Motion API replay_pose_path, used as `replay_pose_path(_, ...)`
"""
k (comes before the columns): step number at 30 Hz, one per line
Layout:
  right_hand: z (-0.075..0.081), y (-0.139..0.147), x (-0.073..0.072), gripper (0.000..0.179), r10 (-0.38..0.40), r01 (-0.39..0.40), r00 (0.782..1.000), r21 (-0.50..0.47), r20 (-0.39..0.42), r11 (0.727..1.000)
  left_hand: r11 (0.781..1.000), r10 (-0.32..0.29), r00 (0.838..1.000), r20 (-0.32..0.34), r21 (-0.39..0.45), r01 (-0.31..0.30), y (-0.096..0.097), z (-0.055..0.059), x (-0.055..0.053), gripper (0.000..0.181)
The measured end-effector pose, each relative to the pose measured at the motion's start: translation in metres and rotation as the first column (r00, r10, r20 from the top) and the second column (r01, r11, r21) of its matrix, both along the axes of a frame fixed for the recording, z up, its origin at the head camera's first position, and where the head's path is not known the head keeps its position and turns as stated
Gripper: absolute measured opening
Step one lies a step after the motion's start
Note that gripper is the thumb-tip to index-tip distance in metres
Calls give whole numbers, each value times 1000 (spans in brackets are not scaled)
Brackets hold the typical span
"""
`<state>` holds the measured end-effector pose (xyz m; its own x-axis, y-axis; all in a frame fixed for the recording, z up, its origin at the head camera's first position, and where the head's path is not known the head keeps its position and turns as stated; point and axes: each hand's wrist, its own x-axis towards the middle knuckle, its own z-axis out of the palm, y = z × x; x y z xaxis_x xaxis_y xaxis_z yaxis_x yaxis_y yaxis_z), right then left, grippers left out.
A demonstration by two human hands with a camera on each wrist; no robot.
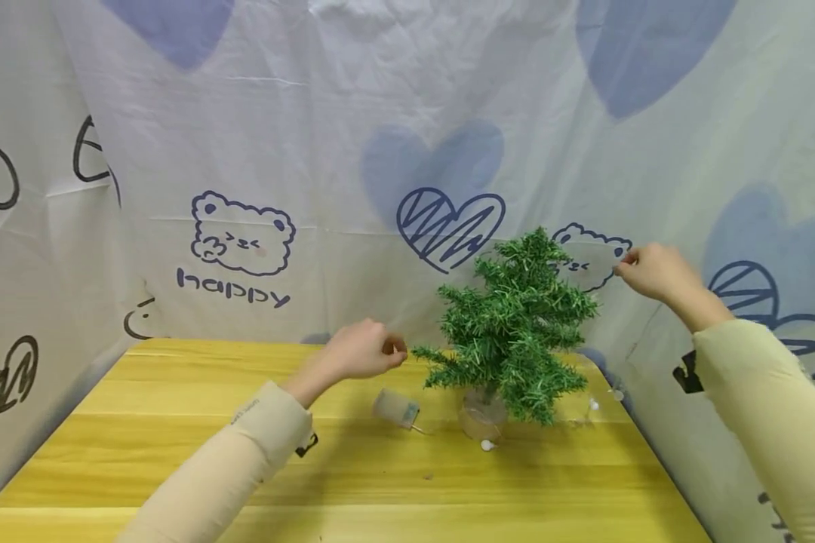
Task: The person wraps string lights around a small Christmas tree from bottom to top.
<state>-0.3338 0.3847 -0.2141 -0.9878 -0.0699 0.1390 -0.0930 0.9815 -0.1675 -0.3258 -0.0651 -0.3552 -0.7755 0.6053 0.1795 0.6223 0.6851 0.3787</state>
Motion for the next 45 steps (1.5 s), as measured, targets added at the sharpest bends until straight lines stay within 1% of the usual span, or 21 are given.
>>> replay_pose_path(2,8,-7,-9,45,15,-16,1000,-2,-9,1000,999,35,999,2,-27,-34,0,31,-8,22)
replay_pose_path(3,12,-11,-13,45,21,-21,1000,-1,-14,1000,999,38,999,-4,-21,-38,1,46,-13,23)
replay_pose_path(5,20,-18,-20,46,32,-32,999,-2,-13,999,1000,29,999,-37,-6,-30,7,75,-23,26)
replay_pose_path(7,27,-25,-26,46,45,-45,999,5,-13,999,1000,6,997,-77,30,-3,18,99,-33,27)
replay_pose_path(8,30,-28,-28,46,52,-52,999,7,-11,999,999,-8,996,-94,51,13,25,109,-38,27)
replay_pose_path(10,36,-35,-32,48,66,-66,998,7,-7,998,994,-41,993,-114,96,52,40,125,-48,27)
replay_pose_path(13,44,-46,-38,50,94,-94,996,9,-11,996,981,-83,991,-106,168,101,61,139,-63,28)
replay_pose_path(15,46,-54,-41,51,120,-120,993,5,-20,993,971,-108,991,-80,204,122,73,144,-72,30)
replay_pose_path(17,48,-63,-43,49,154,-154,987,4,-35,988,962,-126,991,-44,237,133,84,146,-80,33)
replay_pose_path(21,51,-81,-45,44,225,-226,972,-7,-75,974,947,-139,990,30,296,124,101,147,-90,37)
replay_pose_path(26,60,-98,-46,42,295,-300,947,-20,-128,954,924,-134,989,64,369,101,122,152,-92,41)
replay_pose_path(30,65,-103,-46,42,316,-323,935,-17,-160,946,904,-133,985,106,421,77,137,156,-93,42)
replay_pose_path(33,65,-104,-48,40,324,-331,930,-15,-173,943,892,-137,981,137,447,62,145,156,-93,39)
replay_pose_path(36,64,-105,-49,37,345,-350,922,2,-176,937,880,-144,976,165,473,49,150,154,-95,34)
replay_pose_path(37,63,-105,-50,36,354,-358,919,7,-172,934,872,-146,973,177,488,42,151,153,-96,33)
replay_pose_path(39,62,-104,-50,33,368,-369,917,25,-155,929,844,-155,965,213,536,17,151,151,-98,30)
replay_pose_path(41,62,-102,-50,30,373,-371,919,38,-131,928,807,-159,954,255,590,-23,152,150,-100,28)
replay_pose_path(43,62,-100,-49,27,367,-364,925,52,-98,930,768,-165,943,288,638,-61,152,148,-102,27)
replay_pose_path(44,62,-98,-49,26,362,-358,929,59,-79,932,758,-160,941,299,648,-77,152,147,-103,27)
replay_pose_path(45,62,-96,-49,25,353,-350,934,62,-57,935,757,-147,941,306,647,-92,152,146,-105,27)
